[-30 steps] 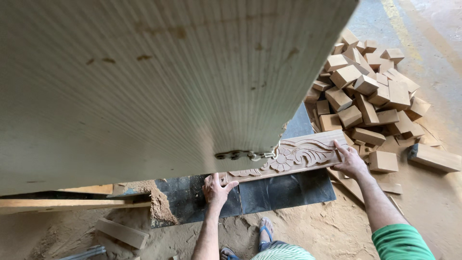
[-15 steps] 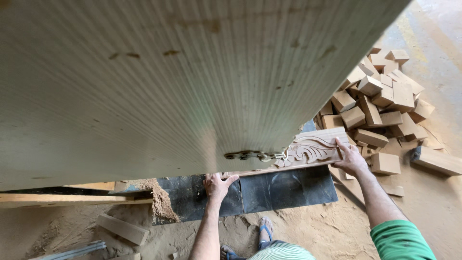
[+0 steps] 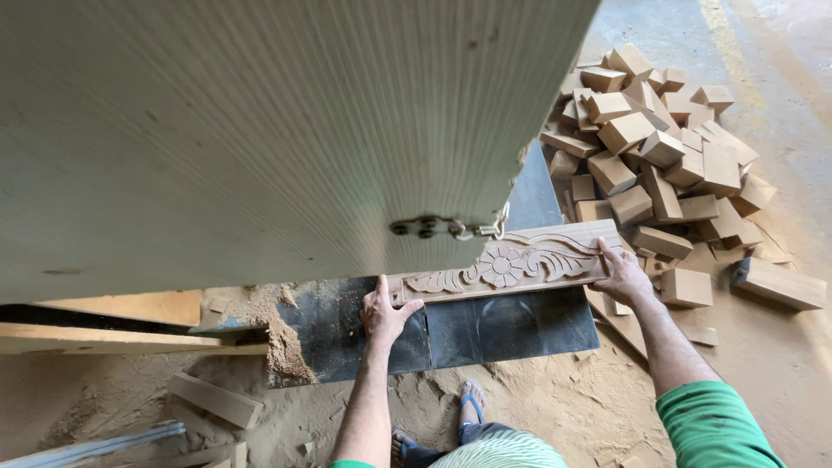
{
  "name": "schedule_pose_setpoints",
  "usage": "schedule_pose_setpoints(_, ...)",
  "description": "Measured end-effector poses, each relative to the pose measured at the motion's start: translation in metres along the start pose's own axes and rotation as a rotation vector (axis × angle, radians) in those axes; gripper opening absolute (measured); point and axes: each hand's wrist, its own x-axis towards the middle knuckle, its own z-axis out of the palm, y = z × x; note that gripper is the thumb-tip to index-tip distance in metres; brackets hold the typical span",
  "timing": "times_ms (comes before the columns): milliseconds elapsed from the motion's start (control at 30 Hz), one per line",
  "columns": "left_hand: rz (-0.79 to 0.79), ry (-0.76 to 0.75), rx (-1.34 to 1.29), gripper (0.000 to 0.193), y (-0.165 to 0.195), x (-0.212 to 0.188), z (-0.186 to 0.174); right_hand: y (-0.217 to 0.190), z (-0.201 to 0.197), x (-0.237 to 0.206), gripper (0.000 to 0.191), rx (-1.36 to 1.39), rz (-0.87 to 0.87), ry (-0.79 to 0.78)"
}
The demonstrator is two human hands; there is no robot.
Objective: The person guides a carved wooden panel through a bandsaw, carefully following the pre-carved floral pattern to cut along its outline. The person uses both hands to control the wood as the blade cuts through it, producing sawdust.
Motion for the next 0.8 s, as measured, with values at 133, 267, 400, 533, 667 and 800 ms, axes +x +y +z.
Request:
schedule_pose_setpoints(133, 0.032, 0.012, -0.033, 0.135, -0.018, -0.034, 0.013, 0.018, 0.011, -0.013, 0.118, -0.034, 0.027, -0.056)
schedule_pose_setpoints(267, 0.011, 0.035, -0.022, 0.127, -0.05, -0.086, 0.023, 0.044, 0.039, -0.048, 0.117, -0.036, -0.004, -0.064)
schedule_pose_setpoints(400, -0.08, 0.05, -0.017, 0.124, -0.098, -0.129, 0.013, 0.038, 0.073, -0.076, 0.121, -0.067, -0.039, -0.107)
schedule_pose_setpoints(533, -0.23, -0.022, 0.089, 0.128, -0.147, -0.137, -0.021, 0.006, 0.101, -0.087, 0.117, -0.114, -0.263, 0.066)
schedule_pose_setpoints(667, -0.298, -0.004, 0.058, 0.134, -0.175, -0.117, -0.051, -0.036, 0.114, -0.076, 0.112, -0.059, -0.34, 0.074)
schedule_pose_setpoints(800, -0.224, 0.07, 0.061, 0.137, -0.175, -0.094, -0.063, -0.068, 0.114, -0.054, 0.112, 0.015, -0.34, 0.051)
